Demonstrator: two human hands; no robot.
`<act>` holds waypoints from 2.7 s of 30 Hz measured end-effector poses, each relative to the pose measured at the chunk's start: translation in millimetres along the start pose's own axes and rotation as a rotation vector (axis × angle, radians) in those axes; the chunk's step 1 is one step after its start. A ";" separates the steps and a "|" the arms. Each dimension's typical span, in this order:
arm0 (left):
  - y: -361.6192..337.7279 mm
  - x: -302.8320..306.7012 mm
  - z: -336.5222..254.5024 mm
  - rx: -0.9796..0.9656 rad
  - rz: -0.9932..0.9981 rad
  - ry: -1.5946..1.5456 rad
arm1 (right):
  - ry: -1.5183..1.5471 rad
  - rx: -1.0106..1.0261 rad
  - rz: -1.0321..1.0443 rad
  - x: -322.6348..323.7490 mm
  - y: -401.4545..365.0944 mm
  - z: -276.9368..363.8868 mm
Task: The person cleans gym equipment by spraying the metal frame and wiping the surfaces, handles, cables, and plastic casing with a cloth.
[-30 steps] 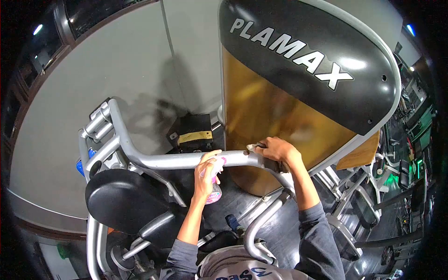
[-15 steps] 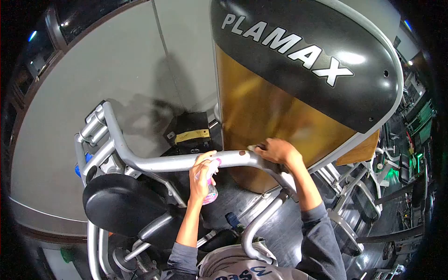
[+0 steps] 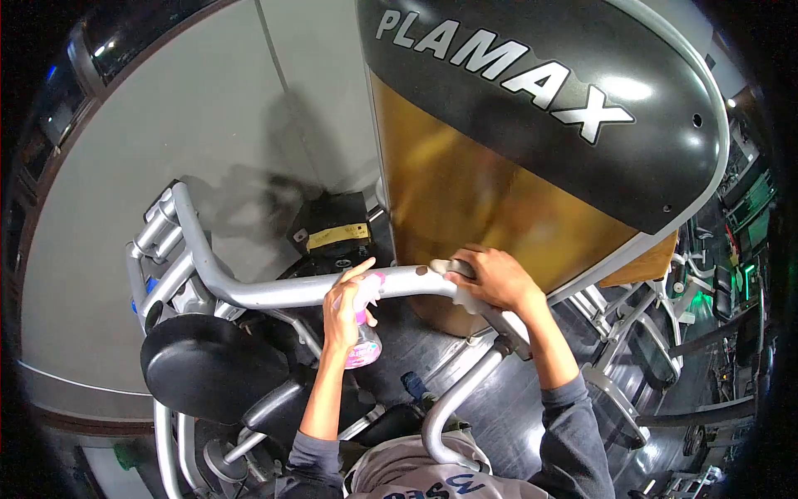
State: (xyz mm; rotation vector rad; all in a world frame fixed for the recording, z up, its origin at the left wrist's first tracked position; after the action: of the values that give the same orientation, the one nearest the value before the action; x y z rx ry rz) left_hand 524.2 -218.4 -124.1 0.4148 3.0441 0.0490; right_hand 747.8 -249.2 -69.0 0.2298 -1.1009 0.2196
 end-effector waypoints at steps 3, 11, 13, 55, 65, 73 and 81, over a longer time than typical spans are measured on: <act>2.4 -19.4 -3.5 0.053 0.094 -0.005 | -0.117 -0.228 0.133 3.8 -32.8 -36.1; 4.4 -46.4 7.8 0.157 0.043 0.023 | -0.082 0.137 -0.172 2.6 -4.3 22.2; 3.7 -41.7 9.0 0.149 -0.027 0.087 | -0.088 0.190 -0.218 3.2 0.0 30.6; 0.6 -51.0 1.3 0.068 -0.059 0.244 | -0.141 0.060 0.276 2.3 -67.1 -3.2; -54.7 -47.4 -16.9 0.095 -0.207 0.290 | -0.124 0.131 -0.297 16.3 -57.2 13.5; -118.1 -85.7 -36.3 -0.106 -0.173 0.394 | -0.038 -0.097 -0.218 15.1 -124.0 -36.5; -123.7 -124.4 -47.5 -0.173 -0.200 0.539 | -0.053 -0.181 -0.352 9.7 -102.8 -33.0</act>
State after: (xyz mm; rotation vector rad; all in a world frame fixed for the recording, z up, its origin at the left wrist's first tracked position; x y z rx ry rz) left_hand 607.4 -371.9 -73.9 0.0889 3.5446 0.4840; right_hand 809.7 -337.1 -82.3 0.2647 -1.1063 -0.2006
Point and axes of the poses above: each hand's wrist, its own y-axis towards the middle knuckle, its own x-axis out of the back of the hand, z = x × y, the point moved 10 cm from there along y, towards the middle knuckle, and after that the axes turned 2 degrees about x, right-handed, at the moved point
